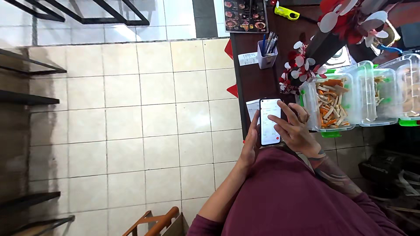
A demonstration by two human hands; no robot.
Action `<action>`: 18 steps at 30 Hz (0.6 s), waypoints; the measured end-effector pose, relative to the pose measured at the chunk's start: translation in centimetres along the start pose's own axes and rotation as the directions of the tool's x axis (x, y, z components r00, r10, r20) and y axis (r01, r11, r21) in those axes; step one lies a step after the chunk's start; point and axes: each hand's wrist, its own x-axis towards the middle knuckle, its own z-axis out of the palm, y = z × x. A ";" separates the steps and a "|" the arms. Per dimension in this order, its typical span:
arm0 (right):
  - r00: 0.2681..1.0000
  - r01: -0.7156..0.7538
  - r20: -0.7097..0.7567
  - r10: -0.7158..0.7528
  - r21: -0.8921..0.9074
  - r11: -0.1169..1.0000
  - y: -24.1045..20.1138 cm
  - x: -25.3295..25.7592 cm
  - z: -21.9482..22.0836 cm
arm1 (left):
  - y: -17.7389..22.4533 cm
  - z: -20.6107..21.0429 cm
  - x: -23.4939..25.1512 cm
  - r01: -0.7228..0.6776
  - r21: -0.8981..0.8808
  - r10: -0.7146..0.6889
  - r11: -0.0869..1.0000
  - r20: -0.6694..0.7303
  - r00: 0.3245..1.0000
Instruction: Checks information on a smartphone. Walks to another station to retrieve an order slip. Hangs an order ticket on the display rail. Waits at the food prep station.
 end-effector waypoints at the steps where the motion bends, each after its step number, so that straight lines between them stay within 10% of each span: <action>1: 1.000 -0.001 -0.004 0.001 -0.001 1.000 0.0 0.0 0.0 | -0.1 0.0 0.0 -0.001 -0.002 0.001 1.000 0.001 1.000; 18: 0.986 -0.131 0.086 0.141 -0.104 0.986 0.6 1.1 -0.9 | -0.1 0.5 -0.4 0.005 0.033 -0.005 0.999 0.016 1.000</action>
